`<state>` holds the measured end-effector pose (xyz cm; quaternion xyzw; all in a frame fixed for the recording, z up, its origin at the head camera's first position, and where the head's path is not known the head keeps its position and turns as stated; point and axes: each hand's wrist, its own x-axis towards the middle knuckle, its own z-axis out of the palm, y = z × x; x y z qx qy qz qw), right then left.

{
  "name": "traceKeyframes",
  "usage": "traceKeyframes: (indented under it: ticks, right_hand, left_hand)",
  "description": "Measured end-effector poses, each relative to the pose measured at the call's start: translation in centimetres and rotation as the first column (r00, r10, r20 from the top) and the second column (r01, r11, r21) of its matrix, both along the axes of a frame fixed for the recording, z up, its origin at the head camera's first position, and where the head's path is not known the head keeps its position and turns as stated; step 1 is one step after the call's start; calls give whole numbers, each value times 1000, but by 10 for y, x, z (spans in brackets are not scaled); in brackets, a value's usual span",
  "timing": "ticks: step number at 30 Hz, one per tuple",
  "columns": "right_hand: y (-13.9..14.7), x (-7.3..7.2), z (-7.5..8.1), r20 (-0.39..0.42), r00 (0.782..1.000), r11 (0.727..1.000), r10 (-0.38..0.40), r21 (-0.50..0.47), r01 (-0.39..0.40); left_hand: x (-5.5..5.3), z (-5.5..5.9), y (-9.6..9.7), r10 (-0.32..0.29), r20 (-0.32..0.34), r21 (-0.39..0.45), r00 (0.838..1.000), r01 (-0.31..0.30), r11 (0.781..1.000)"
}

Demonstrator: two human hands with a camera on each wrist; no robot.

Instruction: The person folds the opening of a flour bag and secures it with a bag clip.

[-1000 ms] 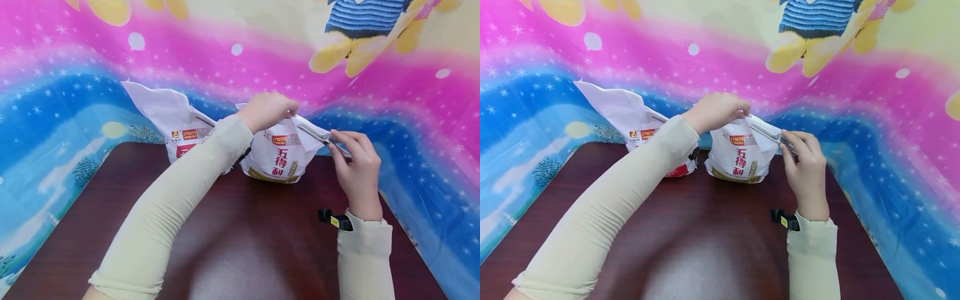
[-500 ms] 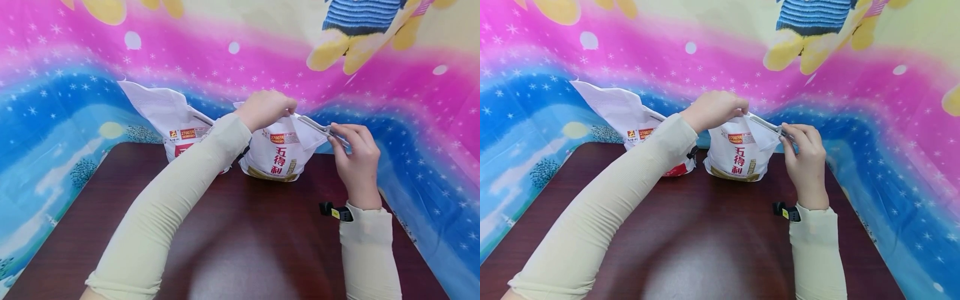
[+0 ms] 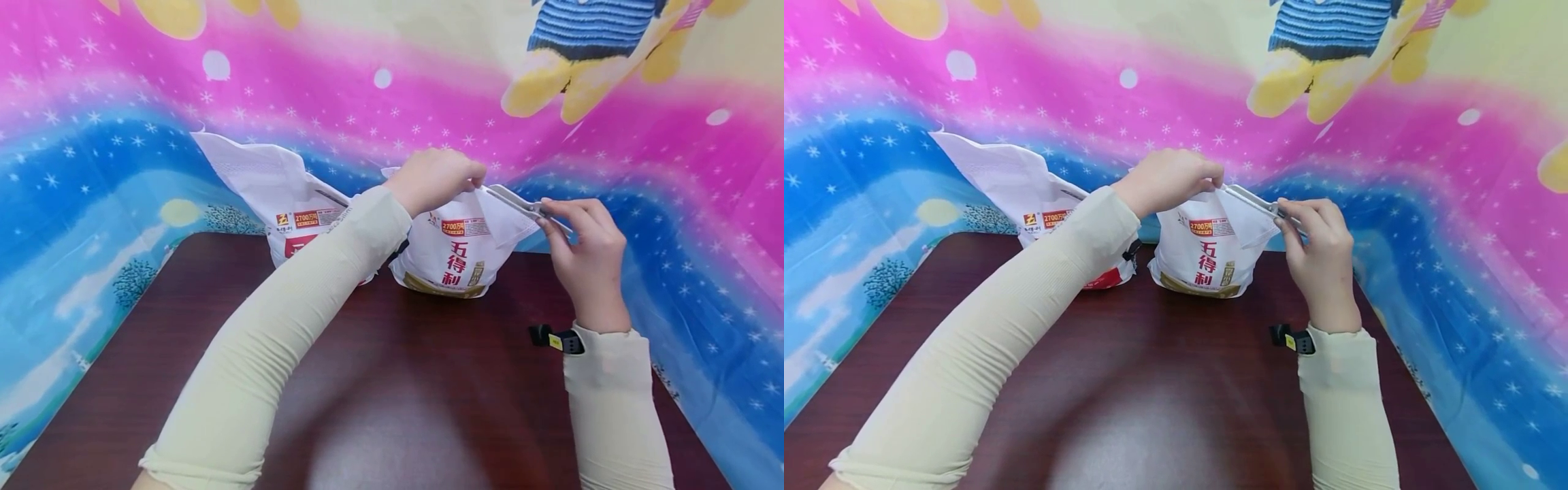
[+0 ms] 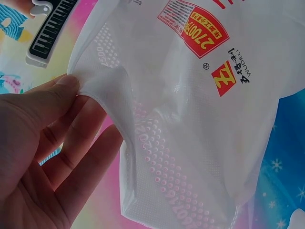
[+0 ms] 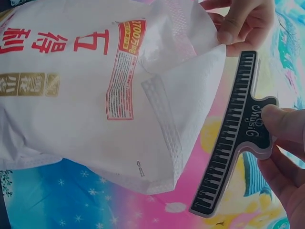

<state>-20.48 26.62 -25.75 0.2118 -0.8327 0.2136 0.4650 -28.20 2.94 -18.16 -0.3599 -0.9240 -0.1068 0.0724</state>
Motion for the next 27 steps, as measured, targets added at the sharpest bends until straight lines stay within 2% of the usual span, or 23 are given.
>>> traceKeyframes:
  ticks: [10,27]
  right_hand:
    - [5,0,8,-7,1000,1000,4,-23,-4]
    - [12,-9,15,70,997,999,24,26,-25]
  left_hand:
    - [1,0,1,2,-10,-3,1000,-2,1000]
    - [1,2,1,-11,-21,11,1000,11,1000]
